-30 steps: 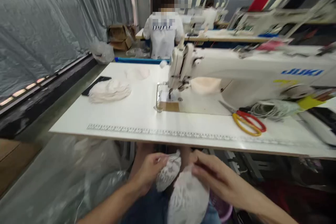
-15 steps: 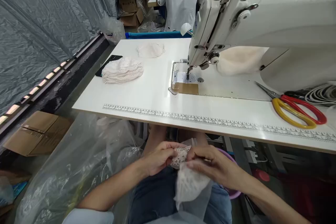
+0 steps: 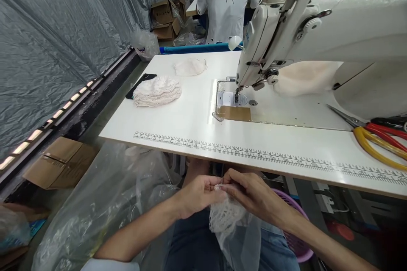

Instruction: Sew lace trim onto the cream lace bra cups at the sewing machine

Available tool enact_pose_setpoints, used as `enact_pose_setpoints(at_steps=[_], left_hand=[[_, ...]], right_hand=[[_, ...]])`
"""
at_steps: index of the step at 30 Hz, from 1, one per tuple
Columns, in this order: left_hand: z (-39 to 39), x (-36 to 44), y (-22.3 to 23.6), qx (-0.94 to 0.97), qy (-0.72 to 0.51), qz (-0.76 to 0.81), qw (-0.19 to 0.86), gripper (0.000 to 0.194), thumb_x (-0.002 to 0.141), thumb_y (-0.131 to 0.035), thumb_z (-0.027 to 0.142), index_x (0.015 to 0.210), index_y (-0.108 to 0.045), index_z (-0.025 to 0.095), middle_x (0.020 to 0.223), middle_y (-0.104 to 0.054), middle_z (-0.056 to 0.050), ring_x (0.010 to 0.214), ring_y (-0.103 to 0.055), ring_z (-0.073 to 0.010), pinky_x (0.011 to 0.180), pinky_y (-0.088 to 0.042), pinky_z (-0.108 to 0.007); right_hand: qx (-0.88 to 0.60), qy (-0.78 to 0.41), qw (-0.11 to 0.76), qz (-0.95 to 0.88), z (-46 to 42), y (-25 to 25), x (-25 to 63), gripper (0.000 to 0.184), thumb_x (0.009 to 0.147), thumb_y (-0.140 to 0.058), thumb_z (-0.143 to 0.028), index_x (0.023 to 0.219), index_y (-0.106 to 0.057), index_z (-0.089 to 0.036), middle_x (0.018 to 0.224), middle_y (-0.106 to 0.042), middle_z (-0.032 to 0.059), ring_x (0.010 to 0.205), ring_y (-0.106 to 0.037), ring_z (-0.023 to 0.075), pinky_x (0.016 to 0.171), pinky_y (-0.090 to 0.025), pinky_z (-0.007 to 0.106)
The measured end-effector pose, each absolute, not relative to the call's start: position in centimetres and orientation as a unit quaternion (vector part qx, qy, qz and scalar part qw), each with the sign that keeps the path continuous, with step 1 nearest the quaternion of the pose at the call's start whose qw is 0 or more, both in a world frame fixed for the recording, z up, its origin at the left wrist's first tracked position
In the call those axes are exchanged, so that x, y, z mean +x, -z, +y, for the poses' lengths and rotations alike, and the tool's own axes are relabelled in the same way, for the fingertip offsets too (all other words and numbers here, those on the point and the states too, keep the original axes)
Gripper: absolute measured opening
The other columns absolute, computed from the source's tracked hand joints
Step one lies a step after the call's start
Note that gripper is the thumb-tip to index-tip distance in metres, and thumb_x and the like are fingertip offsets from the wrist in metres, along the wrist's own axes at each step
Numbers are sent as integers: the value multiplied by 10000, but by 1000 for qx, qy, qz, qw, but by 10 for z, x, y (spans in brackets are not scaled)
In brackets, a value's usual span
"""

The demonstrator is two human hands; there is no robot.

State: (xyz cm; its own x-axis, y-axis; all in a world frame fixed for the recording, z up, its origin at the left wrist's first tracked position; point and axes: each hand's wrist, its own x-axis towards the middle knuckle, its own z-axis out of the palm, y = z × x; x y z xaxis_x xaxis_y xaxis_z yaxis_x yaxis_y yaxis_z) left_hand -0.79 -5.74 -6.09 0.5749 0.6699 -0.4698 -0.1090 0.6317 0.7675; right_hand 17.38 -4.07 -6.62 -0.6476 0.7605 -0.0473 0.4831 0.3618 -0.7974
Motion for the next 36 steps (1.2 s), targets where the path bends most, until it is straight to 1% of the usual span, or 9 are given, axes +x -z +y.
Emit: enact_pose_setpoints(at_steps=[5, 12, 18, 21, 23, 25, 29, 33, 36], left_hand=[[-63, -18, 54, 400, -257, 432, 767, 456, 781, -619, 451, 1076, -645, 105, 845, -652, -68, 768, -556, -151, 717, -390, -233], [-65, -72, 44, 381, -214, 435, 787, 481, 713, -703, 434, 1061, -668, 104, 895, -676, -106, 760, -586, -156, 718, -417, -231], [-72, -91, 37, 412, -194, 432, 779, 470, 728, -686, 434, 1083, -664, 127, 924, -688, -106, 814, -613, -181, 752, -440, -247], [-76, -91, 45, 432, -170, 422, 779, 434, 746, -668, 428, 1067, -676, 136, 913, -694, -98, 792, -611, -170, 726, -439, -229], [-78, -90, 51, 448, -148, 410, 780, 412, 755, -663, 414, 1065, -678, 142, 914, -697, -92, 781, -608, -161, 714, -436, -217], [-78, -88, 57, 461, -131, 398, 782, 405, 765, -653, 409, 1072, -675, 146, 922, -698, -90, 796, -609, -163, 722, -437, -217], [-80, -88, 63, 466, -120, 401, 779, 409, 769, -643, 422, 1060, -680, 138, 941, -696, -101, 824, -619, -184, 742, -447, -238], [-82, -94, 69, 466, -124, 409, 775, 374, 774, -638, 416, 1007, -699, 130, 902, -698, -94, 788, -612, -169, 734, -446, -233], [-80, -93, 68, 514, -103, 403, 750, 349, 781, -633, 380, 1013, -690, 127, 876, -692, -78, 764, -596, -157, 724, -441, -228]], right_hand=[[-387, -363, 168, -831, -39, 66, 164, 221, 956, -347, -340, 849, -485, -204, 661, -552, -9, 570, -505, 126, 522, -290, 232], [-353, -381, 187, -834, -36, 65, 144, 281, 972, -263, -315, 792, -452, -213, 669, -521, -5, 584, -481, 137, 542, -328, 250], [-325, -424, 181, -826, -38, 66, 142, 295, 968, -261, -335, 773, -448, -215, 700, -506, 1, 635, -475, 150, 600, -384, 268], [-297, -465, 179, -815, -42, 67, 146, 213, 935, -374, -399, 974, -484, -221, 941, -551, 45, 845, -523, 182, 732, -424, 291], [-257, -494, 169, -813, -44, 66, 147, 384, 857, -516, -473, 1157, -451, -242, 1118, -524, 69, 1009, -497, 218, 826, -417, 317], [-236, -513, 131, -815, -45, 65, 147, 535, 769, -624, -496, 1215, -447, -259, 1137, -530, 68, 1034, -487, 238, 834, -420, 333], [-270, -527, 45, -804, -44, 70, 147, 316, 741, -675, -405, 984, -596, -220, 902, -573, 34, 875, -517, 209, 701, -435, 287], [-256, -533, 62, -804, -45, 76, 150, 191, 789, -635, -364, 734, -610, -183, 723, -569, -6, 766, -509, 167, 699, -395, 271], [-236, -541, 72, -804, -46, 76, 148, 189, 814, -610, -325, 698, -620, -177, 668, -574, -17, 701, -505, 146, 663, -369, 252]])
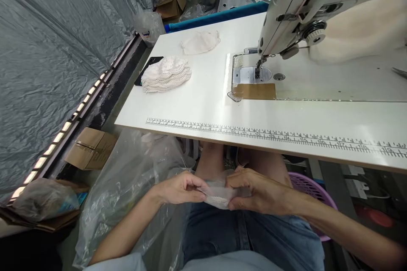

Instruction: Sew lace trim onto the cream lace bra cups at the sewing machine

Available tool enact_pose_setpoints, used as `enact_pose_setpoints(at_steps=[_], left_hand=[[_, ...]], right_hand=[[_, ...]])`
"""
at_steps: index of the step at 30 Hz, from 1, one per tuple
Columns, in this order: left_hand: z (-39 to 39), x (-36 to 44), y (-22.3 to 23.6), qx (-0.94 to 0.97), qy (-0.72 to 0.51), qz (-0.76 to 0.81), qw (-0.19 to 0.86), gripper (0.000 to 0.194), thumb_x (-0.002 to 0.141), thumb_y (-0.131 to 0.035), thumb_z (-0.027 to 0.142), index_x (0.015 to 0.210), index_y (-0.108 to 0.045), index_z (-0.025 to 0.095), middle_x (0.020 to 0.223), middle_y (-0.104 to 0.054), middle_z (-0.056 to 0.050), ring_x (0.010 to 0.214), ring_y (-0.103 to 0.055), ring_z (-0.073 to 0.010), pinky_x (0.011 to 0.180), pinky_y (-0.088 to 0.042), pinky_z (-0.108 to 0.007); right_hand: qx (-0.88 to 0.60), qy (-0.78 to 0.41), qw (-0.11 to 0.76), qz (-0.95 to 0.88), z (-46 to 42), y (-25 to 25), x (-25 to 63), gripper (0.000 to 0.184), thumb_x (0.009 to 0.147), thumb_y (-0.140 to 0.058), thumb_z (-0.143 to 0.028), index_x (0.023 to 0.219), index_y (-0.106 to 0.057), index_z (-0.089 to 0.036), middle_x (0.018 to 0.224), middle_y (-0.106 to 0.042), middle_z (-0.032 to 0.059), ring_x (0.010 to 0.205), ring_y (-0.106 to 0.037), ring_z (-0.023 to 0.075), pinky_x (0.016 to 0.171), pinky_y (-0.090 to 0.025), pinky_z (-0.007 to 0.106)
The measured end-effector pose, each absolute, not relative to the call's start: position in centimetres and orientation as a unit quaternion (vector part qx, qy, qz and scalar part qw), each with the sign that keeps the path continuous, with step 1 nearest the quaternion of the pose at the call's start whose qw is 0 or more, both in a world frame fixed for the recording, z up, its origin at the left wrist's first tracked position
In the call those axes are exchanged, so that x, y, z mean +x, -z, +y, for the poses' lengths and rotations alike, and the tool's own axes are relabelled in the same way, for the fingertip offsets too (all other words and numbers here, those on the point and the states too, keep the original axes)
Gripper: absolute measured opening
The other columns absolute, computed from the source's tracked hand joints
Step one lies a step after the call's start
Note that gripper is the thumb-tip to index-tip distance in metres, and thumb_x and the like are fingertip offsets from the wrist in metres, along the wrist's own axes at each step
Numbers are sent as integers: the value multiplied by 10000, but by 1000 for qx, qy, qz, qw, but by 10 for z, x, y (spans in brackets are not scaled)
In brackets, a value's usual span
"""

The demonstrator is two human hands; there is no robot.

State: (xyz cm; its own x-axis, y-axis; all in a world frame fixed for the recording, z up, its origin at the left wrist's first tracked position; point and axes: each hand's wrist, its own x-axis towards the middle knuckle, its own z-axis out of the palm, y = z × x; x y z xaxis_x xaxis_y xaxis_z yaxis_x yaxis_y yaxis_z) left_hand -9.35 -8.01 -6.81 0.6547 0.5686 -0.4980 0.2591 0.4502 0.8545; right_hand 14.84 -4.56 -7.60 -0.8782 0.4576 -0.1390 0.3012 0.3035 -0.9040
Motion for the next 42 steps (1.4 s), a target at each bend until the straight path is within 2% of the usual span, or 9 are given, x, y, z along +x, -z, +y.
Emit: enact_pose_setpoints(at_steps=[3, 6, 11, 18, 22, 25, 32, 38, 42], left_hand=[[-74, -84, 63, 577, -59, 400, 709, 334, 743, -673, 335, 1020, -684, 147, 853, -684, -51, 737, -578, -143, 689, -427, -208], [-69, -71, 62, 595, -36, 431, 677, 284, 711, -697, 344, 903, -713, 134, 735, -671, -34, 641, -545, -116, 589, -391, -181], [-70, -62, 71, 560, -30, 471, 680, 249, 716, -687, 338, 821, -727, 115, 646, -654, -30, 570, -517, -92, 538, -373, -169], [-79, -75, 78, 454, -70, 497, 736, 217, 677, -730, 329, 779, -731, 137, 617, -645, -14, 548, -505, -74, 532, -385, -161], [-80, -77, 75, 420, -80, 505, 749, 217, 668, -743, 331, 747, -725, 130, 577, -623, -2, 519, -489, -58, 514, -375, -150], [-80, -77, 72, 420, -81, 503, 750, 224, 665, -749, 331, 751, -720, 126, 587, -627, -3, 522, -498, -57, 517, -384, -149], [-83, -77, 75, 446, -82, 464, 761, 224, 690, -733, 319, 754, -691, 109, 675, -663, -29, 601, -562, -79, 588, -438, -166], [-84, -77, 74, 443, -52, 429, 785, 321, 696, -732, 283, 981, -682, 143, 815, -699, -56, 696, -611, -114, 660, -472, -200], [-83, -73, 78, 470, -42, 433, 768, 325, 663, -751, 266, 959, -706, 139, 837, -705, -63, 709, -615, -123, 663, -471, -196]], right_hand=[[-239, -536, 55, -808, -45, 75, 145, 164, 817, -603, -307, 744, -653, -169, 680, -594, -5, 682, -504, 143, 625, -346, 242], [-238, -534, 32, -811, -43, 79, 144, 190, 816, -600, -312, 726, -653, -154, 654, -590, -6, 634, -492, 125, 599, -325, 236], [-210, -615, 15, -760, -36, 90, 157, 280, 864, -529, -351, 760, -661, -126, 632, -590, -6, 562, -496, 104, 520, -308, 214], [-268, -586, -14, -764, -39, 90, 170, 253, 704, -718, -345, 862, -655, -157, 786, -627, 15, 731, -537, 168, 580, -346, 219], [-299, -551, 2, -779, -45, 89, 165, 201, 703, -714, -304, 823, -641, -160, 749, -610, 10, 726, -520, 174, 601, -344, 230], [-288, -577, 22, -764, -46, 93, 164, 135, 755, -666, -289, 747, -643, -156, 696, -607, -3, 679, -536, 150, 583, -345, 220], [-222, -698, 40, -680, -44, 103, 166, 234, 772, -639, -348, 721, -673, -122, 629, -576, -11, 572, -514, 110, 493, -330, 195], [-207, -748, 30, -630, -40, 99, 166, 244, 760, -651, -345, 776, -693, -105, 670, -612, 16, 608, -536, 118, 540, -374, 199], [-197, -754, 12, -626, -37, 98, 165, 274, 756, -648, -370, 782, -689, -100, 673, -604, 21, 608, -530, 119, 533, -371, 200]])
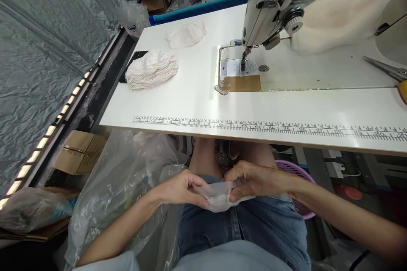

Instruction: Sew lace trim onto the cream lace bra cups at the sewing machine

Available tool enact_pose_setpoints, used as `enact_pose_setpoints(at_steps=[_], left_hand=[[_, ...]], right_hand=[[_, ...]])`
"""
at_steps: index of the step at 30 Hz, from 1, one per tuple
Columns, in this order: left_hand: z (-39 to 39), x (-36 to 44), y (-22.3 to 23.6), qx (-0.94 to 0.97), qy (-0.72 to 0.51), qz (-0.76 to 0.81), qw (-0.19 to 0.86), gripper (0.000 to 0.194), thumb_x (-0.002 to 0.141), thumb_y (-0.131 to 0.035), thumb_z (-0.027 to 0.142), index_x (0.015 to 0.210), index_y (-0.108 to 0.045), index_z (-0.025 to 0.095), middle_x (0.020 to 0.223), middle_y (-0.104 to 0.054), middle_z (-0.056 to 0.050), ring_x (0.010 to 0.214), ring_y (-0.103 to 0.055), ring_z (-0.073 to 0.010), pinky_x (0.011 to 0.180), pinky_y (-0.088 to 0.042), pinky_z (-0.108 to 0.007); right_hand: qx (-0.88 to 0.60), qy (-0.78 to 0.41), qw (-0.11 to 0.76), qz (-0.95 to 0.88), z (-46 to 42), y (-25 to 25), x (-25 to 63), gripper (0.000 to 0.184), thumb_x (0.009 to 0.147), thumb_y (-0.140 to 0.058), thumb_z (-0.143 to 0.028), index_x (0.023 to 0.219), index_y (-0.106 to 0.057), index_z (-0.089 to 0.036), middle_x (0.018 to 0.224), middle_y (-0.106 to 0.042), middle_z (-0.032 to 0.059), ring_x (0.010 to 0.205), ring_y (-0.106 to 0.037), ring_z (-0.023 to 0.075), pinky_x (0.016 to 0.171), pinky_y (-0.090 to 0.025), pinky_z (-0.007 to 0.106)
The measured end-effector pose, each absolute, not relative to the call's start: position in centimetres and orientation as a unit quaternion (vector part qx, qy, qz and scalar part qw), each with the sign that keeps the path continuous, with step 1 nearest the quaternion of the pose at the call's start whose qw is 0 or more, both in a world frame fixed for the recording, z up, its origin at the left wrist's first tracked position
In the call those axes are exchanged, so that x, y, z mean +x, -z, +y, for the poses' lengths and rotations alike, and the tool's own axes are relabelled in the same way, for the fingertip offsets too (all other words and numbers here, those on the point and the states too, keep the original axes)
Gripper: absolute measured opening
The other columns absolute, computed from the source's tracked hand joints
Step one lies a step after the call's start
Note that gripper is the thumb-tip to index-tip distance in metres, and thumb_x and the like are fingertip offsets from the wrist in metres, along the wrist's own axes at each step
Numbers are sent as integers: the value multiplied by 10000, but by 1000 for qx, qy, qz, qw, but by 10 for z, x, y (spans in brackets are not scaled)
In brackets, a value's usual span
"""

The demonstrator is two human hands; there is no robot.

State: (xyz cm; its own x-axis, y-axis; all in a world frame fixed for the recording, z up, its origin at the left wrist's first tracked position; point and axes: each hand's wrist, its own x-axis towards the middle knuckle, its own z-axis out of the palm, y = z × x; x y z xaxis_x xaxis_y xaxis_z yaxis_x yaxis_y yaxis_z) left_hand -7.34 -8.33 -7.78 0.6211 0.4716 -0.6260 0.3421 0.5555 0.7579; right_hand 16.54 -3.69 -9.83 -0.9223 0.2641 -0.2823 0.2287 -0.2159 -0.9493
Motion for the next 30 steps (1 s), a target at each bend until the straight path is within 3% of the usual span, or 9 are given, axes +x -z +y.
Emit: enact_pose_setpoints(at_steps=[12, 19, 24, 27, 30], left_hand=[[-83, -72, 83, 509, -34, 467, 722, 201, 658, -735, 291, 738, -699, 110, 609, -607, 7, 556, -491, -69, 528, -379, -157], [-83, -76, 84, 453, -34, 436, 777, 364, 670, -734, 384, 922, -693, 124, 682, -636, -14, 584, -521, -78, 553, -411, -172], [-81, -80, 84, 449, -42, 422, 786, 341, 679, -729, 379, 918, -709, 137, 756, -672, -33, 662, -569, -100, 629, -457, -196], [-83, -81, 86, 417, -67, 446, 789, 349, 671, -735, 388, 900, -702, 127, 699, -650, -22, 600, -552, -85, 564, -435, -184], [-86, -79, 91, 334, -160, 531, 762, 374, 640, -754, 412, 822, -669, 97, 610, -602, 0, 503, -501, -62, 482, -387, -171]], right_hand=[[-191, -711, 9, -677, -38, 103, 160, 222, 769, -625, -339, 773, -677, -123, 632, -550, -20, 575, -490, 97, 508, -334, 192], [-160, -735, 2, -659, -31, 94, 163, 237, 805, -591, -346, 786, -672, -124, 680, -578, 11, 619, -516, 122, 551, -374, 220], [-180, -725, -22, -664, -24, 95, 162, 242, 815, -586, -357, 771, -667, -133, 734, -613, 29, 644, -553, 138, 560, -400, 227], [-253, -604, -2, -756, -29, 103, 158, 229, 848, -536, -327, 831, -660, -136, 772, -633, 58, 713, -594, 196, 617, -455, 286], [-368, -350, 119, -853, -49, 109, 145, 257, 877, -446, -233, 1047, -600, -116, 1008, -622, 153, 939, -579, 286, 789, -471, 435]])
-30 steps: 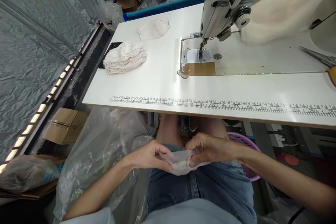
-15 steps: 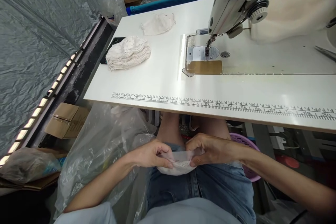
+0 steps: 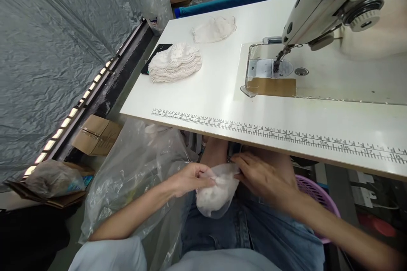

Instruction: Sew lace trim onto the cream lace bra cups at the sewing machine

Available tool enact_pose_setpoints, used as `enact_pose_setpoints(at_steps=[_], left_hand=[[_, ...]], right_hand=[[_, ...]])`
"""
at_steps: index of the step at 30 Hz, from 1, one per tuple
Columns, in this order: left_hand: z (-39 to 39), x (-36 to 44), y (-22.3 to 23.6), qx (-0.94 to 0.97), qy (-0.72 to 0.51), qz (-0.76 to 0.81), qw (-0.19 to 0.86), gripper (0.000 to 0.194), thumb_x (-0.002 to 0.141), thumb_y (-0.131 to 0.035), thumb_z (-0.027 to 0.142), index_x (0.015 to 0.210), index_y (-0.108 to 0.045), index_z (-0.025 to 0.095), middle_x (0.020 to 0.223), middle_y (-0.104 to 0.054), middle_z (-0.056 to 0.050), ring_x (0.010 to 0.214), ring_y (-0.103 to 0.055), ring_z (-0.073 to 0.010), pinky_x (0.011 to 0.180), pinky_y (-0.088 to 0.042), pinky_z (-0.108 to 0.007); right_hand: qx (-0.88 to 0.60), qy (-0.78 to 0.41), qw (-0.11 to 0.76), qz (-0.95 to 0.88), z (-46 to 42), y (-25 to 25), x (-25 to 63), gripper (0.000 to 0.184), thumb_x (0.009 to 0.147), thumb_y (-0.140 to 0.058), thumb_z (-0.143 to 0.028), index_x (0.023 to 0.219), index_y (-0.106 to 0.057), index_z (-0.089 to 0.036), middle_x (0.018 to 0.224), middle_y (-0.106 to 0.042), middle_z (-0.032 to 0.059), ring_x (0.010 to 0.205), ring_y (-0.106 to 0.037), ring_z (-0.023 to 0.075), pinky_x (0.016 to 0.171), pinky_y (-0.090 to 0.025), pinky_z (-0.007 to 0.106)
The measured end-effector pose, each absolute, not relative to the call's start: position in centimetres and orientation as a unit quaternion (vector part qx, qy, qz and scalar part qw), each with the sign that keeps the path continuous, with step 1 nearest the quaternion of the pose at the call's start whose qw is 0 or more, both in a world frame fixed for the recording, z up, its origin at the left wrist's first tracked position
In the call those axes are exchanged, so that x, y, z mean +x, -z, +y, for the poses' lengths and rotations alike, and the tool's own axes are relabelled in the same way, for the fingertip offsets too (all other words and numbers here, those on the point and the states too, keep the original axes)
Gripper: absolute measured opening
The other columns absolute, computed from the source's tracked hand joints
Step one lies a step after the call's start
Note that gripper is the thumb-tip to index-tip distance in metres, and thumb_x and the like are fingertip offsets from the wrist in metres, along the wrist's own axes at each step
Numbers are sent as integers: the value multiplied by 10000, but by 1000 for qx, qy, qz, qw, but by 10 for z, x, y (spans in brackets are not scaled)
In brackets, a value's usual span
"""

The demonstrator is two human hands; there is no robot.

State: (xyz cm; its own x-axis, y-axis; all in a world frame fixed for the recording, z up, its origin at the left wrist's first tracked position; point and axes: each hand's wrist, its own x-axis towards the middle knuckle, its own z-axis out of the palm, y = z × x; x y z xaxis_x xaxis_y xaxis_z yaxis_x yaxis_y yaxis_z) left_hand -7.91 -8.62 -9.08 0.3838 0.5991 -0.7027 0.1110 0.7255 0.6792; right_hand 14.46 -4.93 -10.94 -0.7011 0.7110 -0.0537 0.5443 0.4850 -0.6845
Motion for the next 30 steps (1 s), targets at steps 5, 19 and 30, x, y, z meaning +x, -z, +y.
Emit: enact_pose_setpoints(at_steps=[5, 19, 30], left_hand=[[-80, -65, 100, 185, -321, 603, 706, 392, 540, -815, 357, 748, -598, 105, 568, -553, 34, 474, -483, -53, 454, -355, -164], [-84, -80, 76, 367, -179, 591, 695, 484, 770, -562, 566, 950, -585, 118, 887, -660, -114, 798, -645, -207, 725, -495, -337], [-78, -63, 72, 549, -132, 539, 625, 247, 690, -697, 352, 798, -673, 131, 702, -603, -1, 653, -517, -119, 586, -370, -195]], right_hand=[[-329, -175, 255, -892, -95, 114, 103, 604, 821, -554, -412, 1310, -392, -95, 1279, -492, 212, 1158, -464, 339, 879, -461, 466], [-326, -628, 204, -676, -50, 110, 132, 270, 875, -493, -380, 806, -619, -150, 697, -601, 18, 646, -546, 145, 594, -432, 237], [-334, -784, 171, -495, -50, 113, 153, 355, 679, -704, -482, 750, -623, -144, 685, -558, -4, 638, -483, 121, 568, -371, 223]])
